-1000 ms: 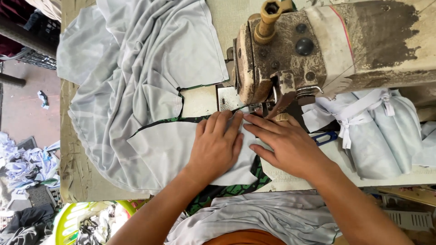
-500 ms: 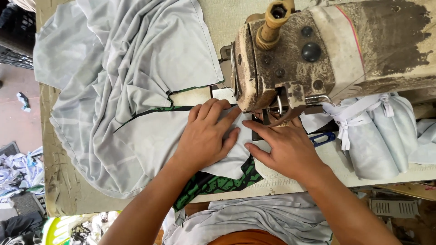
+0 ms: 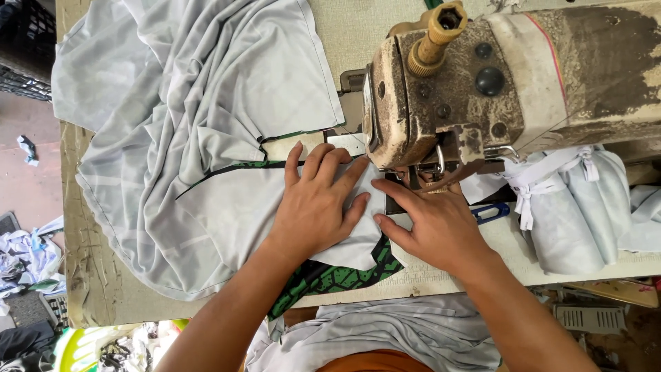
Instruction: Aligning, folding, and bundling fabric garment pieces at a sewing workstation using fabric strips and thread snips.
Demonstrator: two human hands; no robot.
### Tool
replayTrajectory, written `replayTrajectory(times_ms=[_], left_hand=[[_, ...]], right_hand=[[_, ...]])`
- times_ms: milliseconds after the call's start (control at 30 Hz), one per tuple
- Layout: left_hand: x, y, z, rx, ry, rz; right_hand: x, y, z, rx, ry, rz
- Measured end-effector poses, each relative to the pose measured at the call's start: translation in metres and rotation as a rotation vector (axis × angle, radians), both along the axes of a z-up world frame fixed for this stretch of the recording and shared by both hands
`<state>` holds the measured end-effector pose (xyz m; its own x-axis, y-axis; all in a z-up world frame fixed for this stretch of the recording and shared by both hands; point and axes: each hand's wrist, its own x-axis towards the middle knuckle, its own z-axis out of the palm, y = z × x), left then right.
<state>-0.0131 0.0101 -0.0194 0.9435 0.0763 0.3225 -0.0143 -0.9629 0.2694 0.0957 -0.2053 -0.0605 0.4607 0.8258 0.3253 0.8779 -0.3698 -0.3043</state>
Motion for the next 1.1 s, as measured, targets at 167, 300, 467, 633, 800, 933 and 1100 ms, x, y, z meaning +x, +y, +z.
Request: replayTrajectory(times_ms=[167,300,467,633,800,933,1100], left_hand=[[-0.001,-0.002,0.002,0.007,-0.002,0.014],[-0.001,-0.002,0.002,0.017,0.014,0.026],[-0.002,-0.004,0.004,0.013,0.025,0.026],[-0.002,-0.003,0.008,0.02,0.044,0.023],[-0.003,-0.003,0.009,0.014,0.102,0.012],[-0.003,0.0,0.015,0.095,0.055,-0.021],[-0.001,0.001,0.011,0.126,0.027,-0.034]], right_hand=[[-0.001,0.004,0.011,-0.011,0.0,0.015],[-0.001,0.006,0.018,-0.024,0.034,0.011],[-0.002,0.008,0.02,-0.036,0.036,-0.001],[-0.004,0.013,0.04,0.002,-0.007,-0.011],[-0.002,-0.014,0.08,0.039,0.07,0.029],[0.023,-0.099,0.113,0.218,0.069,-0.084],[0.086,-0.209,0.054,0.304,-0.063,-0.468]])
